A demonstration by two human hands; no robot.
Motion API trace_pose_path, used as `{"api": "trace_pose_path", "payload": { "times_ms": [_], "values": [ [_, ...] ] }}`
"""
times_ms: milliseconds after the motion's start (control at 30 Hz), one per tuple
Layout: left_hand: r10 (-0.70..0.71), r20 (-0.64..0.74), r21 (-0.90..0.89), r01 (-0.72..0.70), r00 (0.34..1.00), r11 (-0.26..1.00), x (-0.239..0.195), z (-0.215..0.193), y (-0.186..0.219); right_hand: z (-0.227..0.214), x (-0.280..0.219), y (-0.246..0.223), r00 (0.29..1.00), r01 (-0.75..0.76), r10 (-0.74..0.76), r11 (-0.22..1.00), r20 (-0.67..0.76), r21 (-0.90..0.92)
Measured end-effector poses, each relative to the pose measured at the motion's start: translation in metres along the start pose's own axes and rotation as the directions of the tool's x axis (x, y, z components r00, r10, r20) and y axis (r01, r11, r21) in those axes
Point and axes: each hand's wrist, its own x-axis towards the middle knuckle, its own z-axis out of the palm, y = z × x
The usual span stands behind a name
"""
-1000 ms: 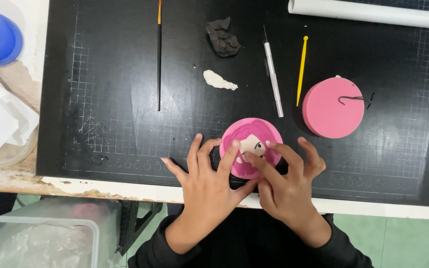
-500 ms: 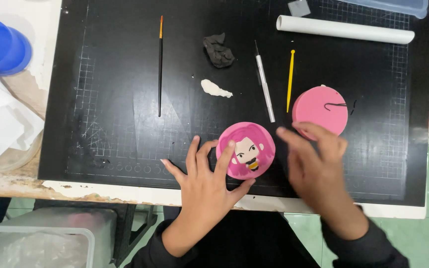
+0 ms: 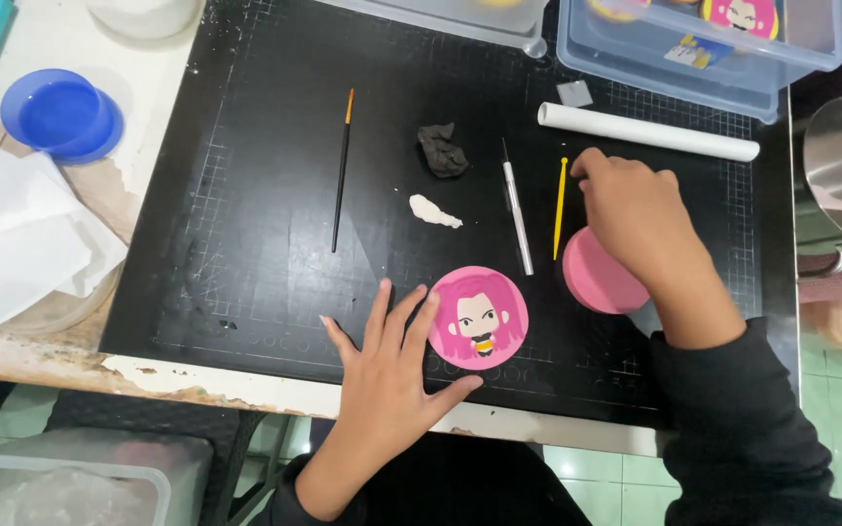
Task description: The person shapes small pieces of white and black clay by hand and attaches them to a pink circular base featuring a cartoon face. They use a yellow sculpting tool to refine the details of the clay figure. Finally, the person places the completed clay figure into a plastic storage container filled with similar items.
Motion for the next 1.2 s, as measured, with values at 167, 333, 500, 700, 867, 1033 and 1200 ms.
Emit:
{"api": "trace_pose_path", "payload": {
  "times_ms": [167, 333, 500, 700, 867, 1033, 1200],
  "values": [
    [-0.015, -0.267, -0.062, -0.001, 0.964, 0.998, -0.007, 0.018, -0.003, 0.007, 0.006, 0.008, 0.952, 0.294, -0.283, 0.951, -0.118, 0.091],
    [0.016, -0.44, -0.04, -0.037, 0.898, 0.999, -0.007, 0.022, -0.005, 0.023, 0.01, -0.004, 0.98, 0.145, -0.161, 0.979, -0.113, -0.142],
    [0.031, -0.474, -0.05, -0.062, 0.88, 0.997, -0.006, 0.019, -0.005, 0.002, 0.022, -0.025, 0.966, -0.117, 0.083, 0.985, 0.246, 0.125],
    [0.073, -0.467, -0.021, -0.093, 0.881, 0.995, -0.004, 0.015, -0.005, 0.015, 0.025, -0.007, 0.992, -0.099, 0.058, 0.911, 0.114, 0.401],
    [0.101, -0.449, -0.008, -0.117, 0.888, 0.993, -0.003, 0.014, -0.007, -0.001, 0.022, -0.025, 0.963, -0.178, 0.108, 0.942, 0.246, 0.286],
    [0.121, -0.478, 0.013, -0.131, 0.87, 0.991, -0.002, 0.017, -0.007, 0.002, 0.029, -0.028, 0.972, -0.09, 0.037, 0.971, 0.232, 0.221],
    [0.103, -0.478, -0.022, -0.13, 0.872, 0.991, -0.005, 0.019, -0.01, -0.01, 0.026, -0.044, 0.943, -0.2, 0.134, 0.96, 0.306, 0.198]
  ]
}}
